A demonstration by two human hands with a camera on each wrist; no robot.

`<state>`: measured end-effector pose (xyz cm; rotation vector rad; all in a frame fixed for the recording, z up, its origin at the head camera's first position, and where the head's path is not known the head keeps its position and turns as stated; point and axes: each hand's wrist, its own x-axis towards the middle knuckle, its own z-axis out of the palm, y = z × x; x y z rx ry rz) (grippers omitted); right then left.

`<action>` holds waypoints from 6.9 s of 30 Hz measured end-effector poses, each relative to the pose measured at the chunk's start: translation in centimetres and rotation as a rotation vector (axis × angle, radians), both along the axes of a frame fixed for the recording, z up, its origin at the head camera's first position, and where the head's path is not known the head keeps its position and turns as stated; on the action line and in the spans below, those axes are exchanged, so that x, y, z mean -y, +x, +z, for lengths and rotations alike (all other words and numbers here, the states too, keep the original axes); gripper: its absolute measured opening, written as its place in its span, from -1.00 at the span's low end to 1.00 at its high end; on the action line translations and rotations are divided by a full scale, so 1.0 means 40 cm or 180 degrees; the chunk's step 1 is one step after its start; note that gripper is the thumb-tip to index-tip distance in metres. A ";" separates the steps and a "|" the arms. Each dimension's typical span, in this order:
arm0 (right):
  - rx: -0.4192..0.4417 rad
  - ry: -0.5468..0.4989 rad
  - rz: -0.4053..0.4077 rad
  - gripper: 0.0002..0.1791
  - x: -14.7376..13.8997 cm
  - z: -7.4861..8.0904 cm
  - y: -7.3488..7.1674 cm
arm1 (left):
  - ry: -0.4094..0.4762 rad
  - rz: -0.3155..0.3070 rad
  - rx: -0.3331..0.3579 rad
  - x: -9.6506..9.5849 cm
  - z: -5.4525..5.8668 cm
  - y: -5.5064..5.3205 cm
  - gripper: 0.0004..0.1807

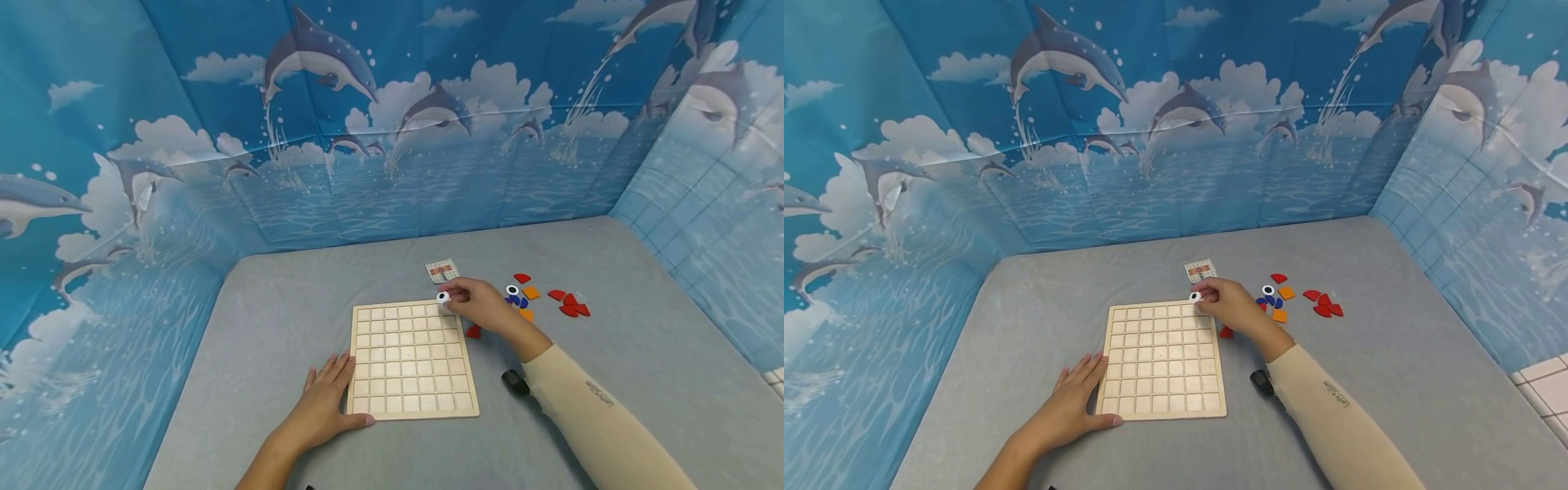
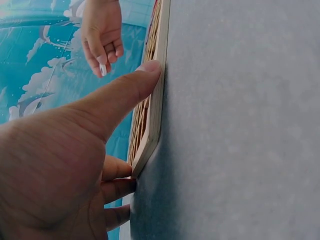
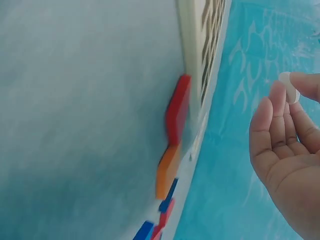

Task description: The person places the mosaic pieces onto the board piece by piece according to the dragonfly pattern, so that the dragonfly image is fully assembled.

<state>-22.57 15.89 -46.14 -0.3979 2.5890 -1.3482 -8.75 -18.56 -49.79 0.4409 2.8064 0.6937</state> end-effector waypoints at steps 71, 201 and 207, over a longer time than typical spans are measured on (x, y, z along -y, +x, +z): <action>0.0878 -0.0045 0.0615 -0.71 0.226 -0.051 -0.050 | 0.0034 -0.0050 -0.0059 0.005 -0.007 -0.003 0.25; 0.0999 -0.0078 -0.1638 -0.51 -0.285 -0.077 -0.056 | 0.0126 -0.0007 -0.0033 0.003 0.000 0.005 0.26; 0.0994 0.0172 -0.1642 -0.52 -0.279 -0.079 -0.059 | 0.0124 -0.0011 -0.0037 0.003 0.002 0.005 0.26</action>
